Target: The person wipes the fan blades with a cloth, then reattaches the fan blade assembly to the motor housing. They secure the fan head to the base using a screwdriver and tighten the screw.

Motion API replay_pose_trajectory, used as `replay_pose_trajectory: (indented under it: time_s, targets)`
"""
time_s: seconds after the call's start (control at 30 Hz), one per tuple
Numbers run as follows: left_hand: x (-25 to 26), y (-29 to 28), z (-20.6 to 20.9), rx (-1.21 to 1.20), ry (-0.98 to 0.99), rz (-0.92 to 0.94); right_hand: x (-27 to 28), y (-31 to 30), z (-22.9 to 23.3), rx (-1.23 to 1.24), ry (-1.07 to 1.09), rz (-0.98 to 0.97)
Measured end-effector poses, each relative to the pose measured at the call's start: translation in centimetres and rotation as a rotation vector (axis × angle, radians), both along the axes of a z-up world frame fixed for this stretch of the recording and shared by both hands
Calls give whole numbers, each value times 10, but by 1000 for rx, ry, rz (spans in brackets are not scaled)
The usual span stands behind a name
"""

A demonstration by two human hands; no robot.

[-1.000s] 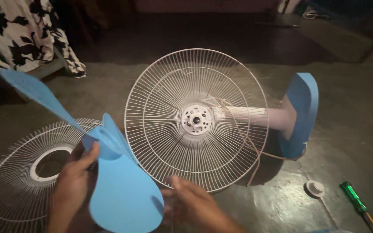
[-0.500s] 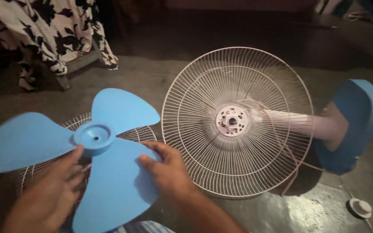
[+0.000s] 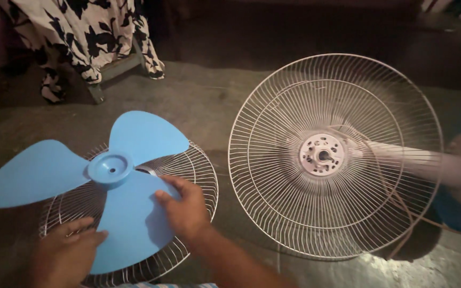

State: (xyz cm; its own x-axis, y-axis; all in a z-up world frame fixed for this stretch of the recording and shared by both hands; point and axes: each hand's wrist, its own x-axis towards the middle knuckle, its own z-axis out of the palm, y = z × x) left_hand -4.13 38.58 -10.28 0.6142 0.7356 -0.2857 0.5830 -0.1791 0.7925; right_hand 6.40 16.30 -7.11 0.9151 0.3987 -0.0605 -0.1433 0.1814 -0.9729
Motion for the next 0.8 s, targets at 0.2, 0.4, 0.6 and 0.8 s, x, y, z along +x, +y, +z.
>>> replay_pose_trajectory:
  time_s: [0.2,0.4,0.6,0.8]
  targets:
    - [3,-31,10,-17,185,-34,-4,28,-36,0,23,16]
    - [9,-59,48,7,355,-104,-3,28,-56,-71,32,7]
    - [9,-69,58,-29,288,-174,-7,10,-49,-68,102,3]
    - [10,-76,63,12,325,-149,-27,-41,-32,-179,202,26]
